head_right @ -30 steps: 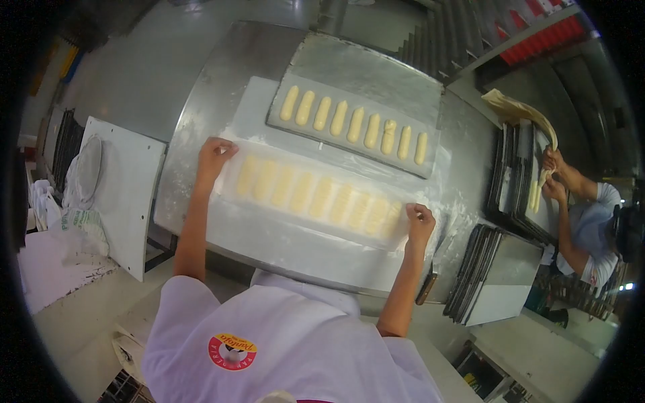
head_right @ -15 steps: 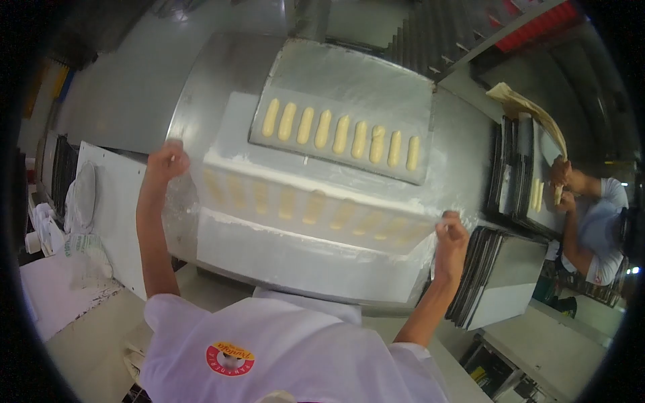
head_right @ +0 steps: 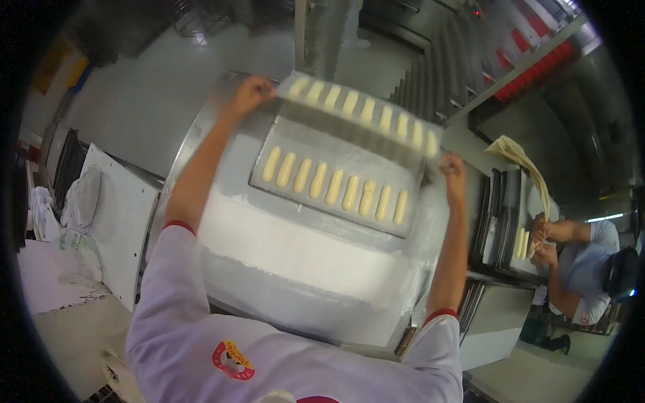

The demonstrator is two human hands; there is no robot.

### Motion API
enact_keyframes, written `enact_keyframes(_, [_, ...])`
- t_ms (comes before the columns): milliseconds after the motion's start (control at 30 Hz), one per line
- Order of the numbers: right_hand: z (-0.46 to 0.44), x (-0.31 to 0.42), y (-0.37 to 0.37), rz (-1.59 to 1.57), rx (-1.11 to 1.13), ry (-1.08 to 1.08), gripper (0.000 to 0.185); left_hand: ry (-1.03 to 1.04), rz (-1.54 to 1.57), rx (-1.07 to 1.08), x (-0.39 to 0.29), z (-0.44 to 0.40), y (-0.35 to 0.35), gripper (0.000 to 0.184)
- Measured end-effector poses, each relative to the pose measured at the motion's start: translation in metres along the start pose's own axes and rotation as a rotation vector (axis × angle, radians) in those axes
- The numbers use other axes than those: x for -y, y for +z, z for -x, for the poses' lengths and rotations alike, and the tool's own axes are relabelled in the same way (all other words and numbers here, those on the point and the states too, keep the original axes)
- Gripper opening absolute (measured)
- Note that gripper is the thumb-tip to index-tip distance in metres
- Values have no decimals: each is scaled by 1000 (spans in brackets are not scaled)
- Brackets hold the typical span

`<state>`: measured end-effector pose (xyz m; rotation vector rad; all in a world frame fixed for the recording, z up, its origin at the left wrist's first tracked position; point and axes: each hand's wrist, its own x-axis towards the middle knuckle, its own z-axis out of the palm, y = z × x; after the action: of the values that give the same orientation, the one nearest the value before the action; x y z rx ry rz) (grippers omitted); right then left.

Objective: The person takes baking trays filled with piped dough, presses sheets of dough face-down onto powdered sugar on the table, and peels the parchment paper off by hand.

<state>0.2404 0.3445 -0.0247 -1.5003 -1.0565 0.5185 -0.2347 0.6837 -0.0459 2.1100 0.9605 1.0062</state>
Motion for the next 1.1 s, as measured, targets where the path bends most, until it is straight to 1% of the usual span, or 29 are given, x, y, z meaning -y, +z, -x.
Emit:
enact_keyframes(67, [4,-54,2,380,98,-8,13,-153,-17,17,26,26,27,23])
enact_keyframes(100, [7,-89,3,237,102,109,16,-159,-96,-10,35,44,41,21])
enact_keyframes(133, [15,-85,8,341,60,114,15,-169,-175,-34,40,58,50,19])
enact_keyframes(167, [24,-77,18,445,19,126,14,-172,-179,-33,37,64,50,19])
enact_keyframes(200, [30,-63,26,444,23,139,14,-179,-79,-116,31,72,50,17])
enact_keyframes(233, [39,-42,33,341,-11,161,13,-190,24,-193,24,83,50,16])
enact_keyframes(267, [49,-34,35,241,-50,185,13,-203,28,-175,15,96,46,16])
enact_keyframes(300, [58,-41,35,249,-61,197,13,-126,-56,-120,6,103,39,16])
enact_keyframes(333, [65,-51,32,311,-124,176,16,-42,-134,-68,-4,107,34,16])
enact_keyframes(367, [72,-56,27,376,-183,153,19,-39,-117,-57,-12,113,31,16])
enact_keyframes(400, [79,-39,35,488,-227,147,17,9,-208,-13,-17,120,26,16])
enact_keyframes(433, [85,-30,44,495,-236,154,17,59,-304,28,-22,122,22,16])
enact_keyframes(467, [90,-24,51,550,-247,136,16,75,-340,31,-25,122,20,11])
enact_keyframes(500, [92,-20,55,603,-254,116,15,76,-339,34,-28,121,20,11])
enact_keyframes(567, [92,-25,57,615,-270,110,15,27,-400,106,-32,116,17,8])
enact_keyframes(633, [92,-25,60,850,-298,19,13,10,-401,112,-35,114,17,8])
enact_keyframes(667, [92,-23,63,846,-303,13,13,-8,-398,120,-35,112,18,8])
enact_keyframes(700, [95,-22,64,756,-354,55,13,-4,-400,116,-35,111,19,8])
enact_keyframes(733, [98,-22,65,666,-403,98,13,-66,-389,105,-33,112,20,8])
enact_keyframes(767, [101,-30,59,665,-402,96,13,-131,-378,93,-30,113,22,9])
enact_keyframes(800, [102,-39,48,368,-392,167,13,-134,-379,91,-26,114,21,9])
enact_keyframes(833, [106,-36,44,72,-373,239,13,-180,-251,62,-23,115,19,10])
enact_keyframes(867, [111,-33,40,74,-368,243,13,-225,-121,32,-21,119,17,11])
enact_keyframes(900, [117,-28,32,14,-343,275,12,-232,-121,34,-19,126,15,11])
enact_keyframes(967, [130,-5,24,-45,-314,310,11,-163,-141,5,-35,135,0,12])
enact_keyframes(1000, [138,6,19,-39,-256,244,10,-170,-141,4,-43,142,-8,12])
enact_keyframes(1033, [148,16,15,-33,-196,179,8,-151,-42,24,-50,151,-18,12])
enact_keyframes(1067, [157,26,10,-23,-198,182,7,-129,55,40,-61,158,-29,11])
enact_keyframes(1100, [168,36,5,-20,-187,184,7,-139,56,34,-72,168,-39,11])
